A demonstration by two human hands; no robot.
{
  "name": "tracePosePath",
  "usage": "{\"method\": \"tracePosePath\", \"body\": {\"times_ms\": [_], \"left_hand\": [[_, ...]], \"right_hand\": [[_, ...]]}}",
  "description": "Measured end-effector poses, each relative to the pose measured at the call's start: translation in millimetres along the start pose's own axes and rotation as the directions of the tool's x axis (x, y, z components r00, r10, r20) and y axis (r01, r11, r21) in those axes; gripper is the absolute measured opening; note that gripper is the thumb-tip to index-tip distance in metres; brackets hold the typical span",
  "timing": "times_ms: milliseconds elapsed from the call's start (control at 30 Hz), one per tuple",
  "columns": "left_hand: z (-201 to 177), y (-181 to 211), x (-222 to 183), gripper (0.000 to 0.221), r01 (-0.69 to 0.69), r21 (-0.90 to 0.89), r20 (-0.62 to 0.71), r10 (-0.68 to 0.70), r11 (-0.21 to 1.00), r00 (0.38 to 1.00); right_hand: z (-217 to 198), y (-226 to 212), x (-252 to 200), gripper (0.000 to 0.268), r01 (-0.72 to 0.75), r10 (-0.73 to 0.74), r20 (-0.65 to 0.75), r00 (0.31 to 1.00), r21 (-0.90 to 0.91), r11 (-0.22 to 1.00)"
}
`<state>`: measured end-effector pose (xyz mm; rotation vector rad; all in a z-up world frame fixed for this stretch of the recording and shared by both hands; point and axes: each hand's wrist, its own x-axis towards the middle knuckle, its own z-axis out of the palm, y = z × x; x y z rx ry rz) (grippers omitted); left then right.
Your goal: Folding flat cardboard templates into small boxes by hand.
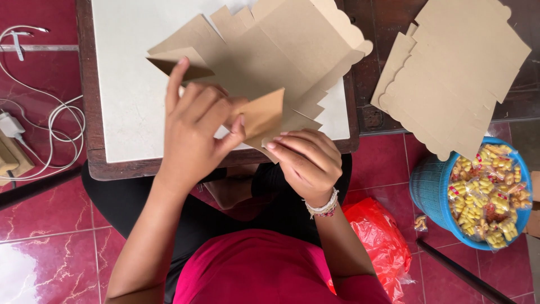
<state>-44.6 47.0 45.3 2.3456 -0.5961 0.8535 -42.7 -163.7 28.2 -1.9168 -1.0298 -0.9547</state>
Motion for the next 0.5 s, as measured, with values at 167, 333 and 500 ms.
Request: {"method": "tracePosePath", "body": {"times_ms": [167, 333, 500], "left_hand": [[-2, -5, 1, 0.008, 0.009, 0.034, -0.079, -0.006, 0.999, 0.997], [-4, 2, 2, 0.010, -0.021, -0.035, 0.003, 0.021, 0.999, 1.000], [-11, 6, 4, 0.012, -0.031, -0.148, 0.101, 0.046, 0.988, 0.994]], "right_hand": [[2, -6, 2, 0.015, 0.022, -0.022, 0.009, 1.000, -0.076, 0.997], [0, -10, 10, 0.012, 0.007, -0.003, 0.019, 1.000, -0.179, 0.984], [3, -14, 11, 0.012, -0.036, 0.034, -0.014, 0.999, -0.186, 0.982]]}}
